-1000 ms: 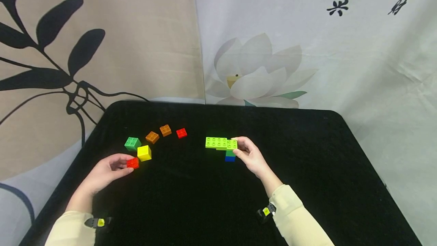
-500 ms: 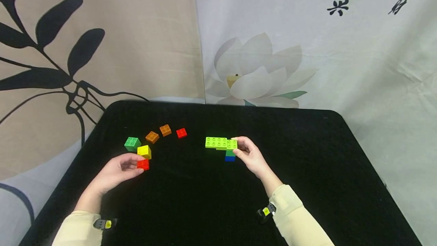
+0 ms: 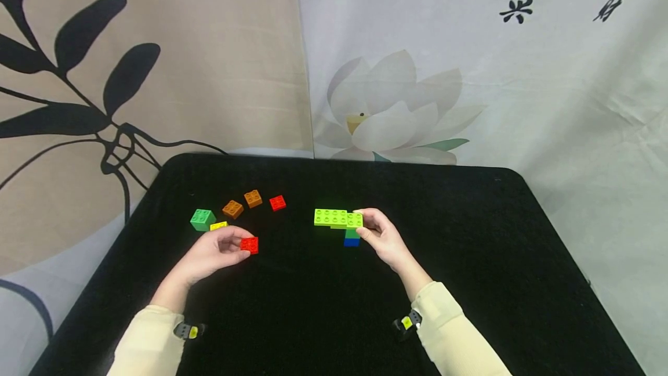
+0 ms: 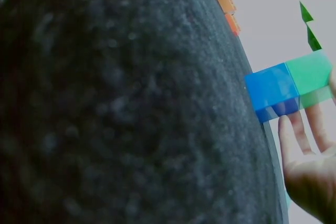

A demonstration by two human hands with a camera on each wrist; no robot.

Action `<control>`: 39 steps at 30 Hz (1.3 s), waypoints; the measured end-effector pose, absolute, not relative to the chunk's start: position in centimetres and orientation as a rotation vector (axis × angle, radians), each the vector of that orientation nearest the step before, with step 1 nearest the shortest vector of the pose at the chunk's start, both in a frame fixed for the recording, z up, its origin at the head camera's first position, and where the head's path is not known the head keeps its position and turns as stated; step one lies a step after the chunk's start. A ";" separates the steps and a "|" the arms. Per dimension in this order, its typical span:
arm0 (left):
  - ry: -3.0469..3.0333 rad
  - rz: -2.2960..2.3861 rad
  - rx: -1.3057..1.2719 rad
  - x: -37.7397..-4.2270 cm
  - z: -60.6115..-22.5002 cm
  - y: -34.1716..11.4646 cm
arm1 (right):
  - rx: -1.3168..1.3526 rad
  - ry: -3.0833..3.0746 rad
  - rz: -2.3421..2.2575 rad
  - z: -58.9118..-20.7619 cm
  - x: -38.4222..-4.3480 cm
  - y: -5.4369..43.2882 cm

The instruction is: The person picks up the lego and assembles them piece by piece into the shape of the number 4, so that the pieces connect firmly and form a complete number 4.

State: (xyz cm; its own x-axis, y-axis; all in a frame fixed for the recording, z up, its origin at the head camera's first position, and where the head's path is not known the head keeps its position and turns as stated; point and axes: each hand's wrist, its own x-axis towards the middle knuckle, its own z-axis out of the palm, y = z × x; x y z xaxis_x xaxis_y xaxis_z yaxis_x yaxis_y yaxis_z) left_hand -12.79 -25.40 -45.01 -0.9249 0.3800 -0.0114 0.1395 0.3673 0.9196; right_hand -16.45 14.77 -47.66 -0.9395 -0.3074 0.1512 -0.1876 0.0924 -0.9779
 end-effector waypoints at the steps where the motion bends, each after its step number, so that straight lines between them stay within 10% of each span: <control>1: 2.401 1.586 0.466 -12.9 -45.0 -25.0 | -0.508 2.252 -1.990 -47.6 -16.4 14.7; 39: 2.249 1.744 0.416 -17.1 -44.7 -13.0 | -0.511 2.231 -2.017 -47.8 -16.4 14.8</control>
State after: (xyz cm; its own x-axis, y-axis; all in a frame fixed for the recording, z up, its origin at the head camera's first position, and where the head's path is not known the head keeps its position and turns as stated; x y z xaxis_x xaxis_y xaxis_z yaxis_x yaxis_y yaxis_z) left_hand -17.09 -12.97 -44.67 -0.9240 0.3810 -0.0323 0.0636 0.2364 0.9696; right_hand -16.38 14.77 -47.77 -0.9400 -0.3042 0.1545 -0.1844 0.0719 -0.9802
